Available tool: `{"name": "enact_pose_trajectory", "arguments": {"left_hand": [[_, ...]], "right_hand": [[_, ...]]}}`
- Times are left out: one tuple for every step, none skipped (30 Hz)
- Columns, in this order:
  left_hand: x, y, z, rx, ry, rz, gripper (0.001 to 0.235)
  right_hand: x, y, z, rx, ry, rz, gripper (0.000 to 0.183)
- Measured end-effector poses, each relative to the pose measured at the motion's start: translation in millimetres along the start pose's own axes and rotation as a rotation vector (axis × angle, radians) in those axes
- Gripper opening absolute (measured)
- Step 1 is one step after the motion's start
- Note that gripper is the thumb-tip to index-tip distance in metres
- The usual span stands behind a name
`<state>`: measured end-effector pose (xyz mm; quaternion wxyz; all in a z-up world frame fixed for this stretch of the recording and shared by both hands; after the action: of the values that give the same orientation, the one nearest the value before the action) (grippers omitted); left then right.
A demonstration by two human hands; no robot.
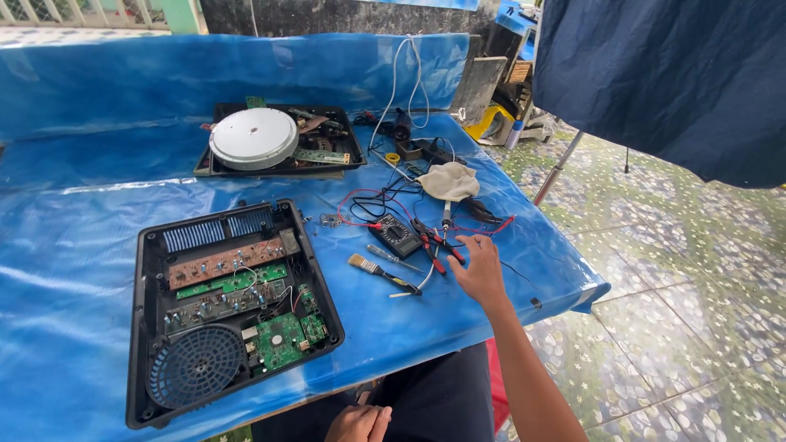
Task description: The person uses a multimeter to test various points on a circuit board inside an open electronic device. They hold the red and black probes and touch them to different components on the board while the multimeter display shows readings.
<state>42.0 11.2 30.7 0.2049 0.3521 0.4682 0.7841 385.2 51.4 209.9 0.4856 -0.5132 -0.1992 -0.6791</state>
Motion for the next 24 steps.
{"name": "enact_pose_trajectory", "arguments": {"left_hand": [[-0.8,-2.1,-1.3,-0.004,-0.003,0.003,0.040],[1.7,-1.1,-3.0,-0.065,0.041,0.022,0.038],[4.1,0.0,-6.2,-0.124,0.090,0.042,0.036],[4.3,-1.7,-8.1,-0.125,0.092,0.045,0.036],[7.7,1.2,-10.4,-0.196,0.167,0.092,0.036],[10.9,3.6,-13.4,-0.267,0.243,0.140,0.036],[16.4,17.5,-13.7,-0.260,0.249,0.138,0.036],[22.0,29.3,-13.4,-0.241,0.240,0.020,0.039],[26.8,40.8,-13.4,-0.221,0.228,-0.100,0.042],[27.7,55.6,-13.4,-0.215,0.233,-0.104,0.042],[30.9,69.7,-14.8,-0.177,0.277,-0.002,0.042],[34.2,84.3,-16.1,-0.139,0.318,0.100,0.043],[36.5,105.7,-12.8,-0.135,0.321,0.101,0.043],[39.0,136.6,-11.7,-0.275,0.349,0.191,0.040],[41.0,167.7,-11.1,-0.414,0.378,0.283,0.046],[41.4,160.0,-13.1,-0.410,0.382,0.288,0.046],[35.9,149.9,-14.2,-0.397,0.289,0.228,0.045],[30.1,139.6,-15.5,-0.384,0.196,0.167,0.045],[36.5,150.9,-15.7,-0.375,0.197,0.168,0.045],[42.1,164.2,-15.6,-0.395,0.186,0.172,0.046],[50.6,175.9,-10.2,-0.424,0.176,0.181,0.047],[56.0,174.8,-7.8,-0.425,0.181,0.187,0.047],[64.1,172.8,-4.3,-0.418,0.204,0.132,0.044],[72.5,170.4,-0.8,-0.412,0.228,0.077,0.042]], "right_hand": [[0.9,3.3,2.4,-0.003,0.004,0.002,0.051],[0.0,6.4,4.7,-0.009,-0.016,-0.008,0.044],[-1.8,7.8,7.4,-0.010,-0.039,-0.017,0.038],[-3.8,9.9,7.7,-0.008,-0.037,-0.015,0.038],[-4.5,9.8,9.4,0.027,-0.017,-0.026,0.025],[-5.8,9.4,11.1,0.063,0.002,-0.036,0.015],[-3.3,5.7,9.1,0.069,-0.004,-0.038,0.015],[-0.4,0.1,7.1,0.109,0.006,-0.020,0.013],[2.3,-4.3,3.9,0.146,0.014,-0.002,0.011],[7.0,-13.6,6.8,0.150,0.007,-0.005,0.011],[15.2,-26.4,7.2,0.216,0.055,0.044,0.012],[23.7,-38.9,7.3,0.281,0.104,0.094,0.013],[22.7,-46.9,12.6,0.283,0.101,0.096,0.013],[20.2,-56.9,17.4,0.314,0.065,0.100,0.018],[18.2,-68.5,23.3,0.348,0.029,0.107,0.025],[23.3,-83.2,30.5,0.354,0.027,0.111,0.025],[24.8,-97.7,36.5,0.361,-0.017,0.132,0.029],[25.9,-112.4,42.6,0.369,-0.061,0.153,0.034],[13.5,-116.8,52.4,0.371,-0.069,0.156,0.034],[-0.2,-121.6,62.2,0.379,-0.098,0.113,0.038],[-11.9,-128.8,78.7,0.392,-0.115,0.070,0.042],[-21.2,-133.9,86.4,0.397,-0.112,0.074,0.042],[-33.9,-139.6,96.6,0.382,-0.154,0.007,0.050],[-46.6,-145.5,106.8,0.366,-0.196,-0.060,0.059]]}}
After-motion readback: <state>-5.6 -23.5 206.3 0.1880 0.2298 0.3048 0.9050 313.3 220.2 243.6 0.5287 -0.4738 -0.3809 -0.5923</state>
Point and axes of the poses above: each hand's wrist, its own z-axis towards the middle knuckle, its own x-axis out of the back of the hand, y = z × x, the point moved 6 cm from there along z, towards the middle knuckle, and after that the axes turned 15 degrees about -z, right-handed, at the moved point
